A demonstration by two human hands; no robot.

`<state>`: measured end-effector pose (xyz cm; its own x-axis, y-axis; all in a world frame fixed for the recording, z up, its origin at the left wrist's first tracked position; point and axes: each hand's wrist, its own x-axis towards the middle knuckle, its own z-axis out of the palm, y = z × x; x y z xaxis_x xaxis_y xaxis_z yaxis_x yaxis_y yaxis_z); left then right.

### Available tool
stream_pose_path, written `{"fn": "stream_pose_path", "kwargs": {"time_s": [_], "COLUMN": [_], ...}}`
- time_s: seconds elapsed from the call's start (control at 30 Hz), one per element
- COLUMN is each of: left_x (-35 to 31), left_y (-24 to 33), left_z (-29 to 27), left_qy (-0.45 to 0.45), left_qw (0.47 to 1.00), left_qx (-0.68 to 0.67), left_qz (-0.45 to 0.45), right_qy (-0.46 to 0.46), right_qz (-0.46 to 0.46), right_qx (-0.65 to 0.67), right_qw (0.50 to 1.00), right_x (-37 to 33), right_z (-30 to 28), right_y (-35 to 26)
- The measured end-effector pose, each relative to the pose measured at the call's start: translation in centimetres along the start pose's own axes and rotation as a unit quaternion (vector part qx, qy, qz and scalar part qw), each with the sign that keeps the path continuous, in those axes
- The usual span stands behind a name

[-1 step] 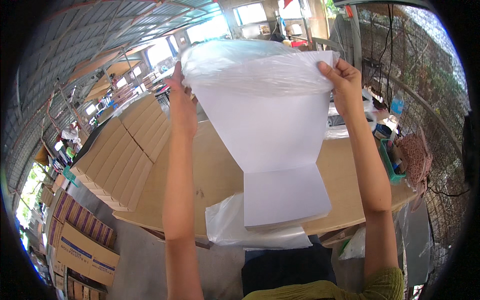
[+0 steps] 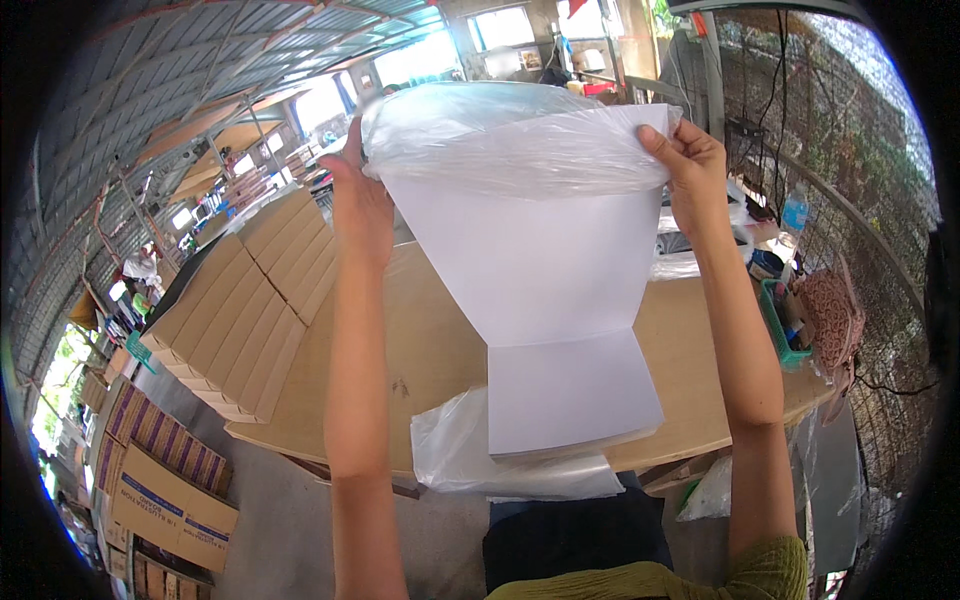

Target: The person prepares plastic bags and then places large black foam boards into them one by one.

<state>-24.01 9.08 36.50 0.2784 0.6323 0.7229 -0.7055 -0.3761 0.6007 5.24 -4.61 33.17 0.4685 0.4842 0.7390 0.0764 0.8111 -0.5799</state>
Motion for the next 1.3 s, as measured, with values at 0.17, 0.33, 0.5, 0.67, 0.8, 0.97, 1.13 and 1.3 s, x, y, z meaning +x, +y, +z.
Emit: {"fn": "stream_pose_path", "kwargs": {"time_s": [0.17,0.33,0.5,0.67,0.8,0.97,1.13,1.3], "left_x": [-0.5,-3.9,-6.1,1.8,2.6,-1.6,-4.1,-3.5], "left_y": [0.6,-4.2,-8.4,-4.0,-1.9,-4.8,-7.8,-6.6], "left_z": [0.7,-4.4,-10.5,-2.6,-0.5,-1.7,-5.2,-4.1], "left_qy": [-0.012,0.015,-0.077,0.033,-0.021,-0.027,-0.02,0.054], "left_qw": [0.981,0.949,0.965,0.959,0.973,0.985,0.995,0.992], "left_qx": [0.193,0.314,0.223,0.273,0.196,0.162,0.086,0.106], "left_qz": [0.03,-0.029,-0.112,-0.062,0.121,0.059,-0.05,-0.039], "right_qy": [-0.004,-0.055,-0.107,0.003,0.014,0.01,-0.018,-0.027], "right_qz": [-0.006,0.062,0.039,-0.03,-0.016,0.018,0.1,0.099], "right_qx": [-0.055,-0.094,-0.22,-0.108,-0.062,-0.041,-0.073,-0.061], "right_qw": [0.998,0.992,0.969,0.994,0.998,0.999,0.992,0.993], "right_x": [-0.5,-1.6,-4.0,1.9,3.1,0.5,-2.1,-4.4], "right_z": [0.0,-3.2,-4.7,-1.9,0.2,-0.1,-5.3,-6.2], "right_y": [-0.5,2.4,4.4,0.9,-0.2,2.4,6.7,8.9]}}
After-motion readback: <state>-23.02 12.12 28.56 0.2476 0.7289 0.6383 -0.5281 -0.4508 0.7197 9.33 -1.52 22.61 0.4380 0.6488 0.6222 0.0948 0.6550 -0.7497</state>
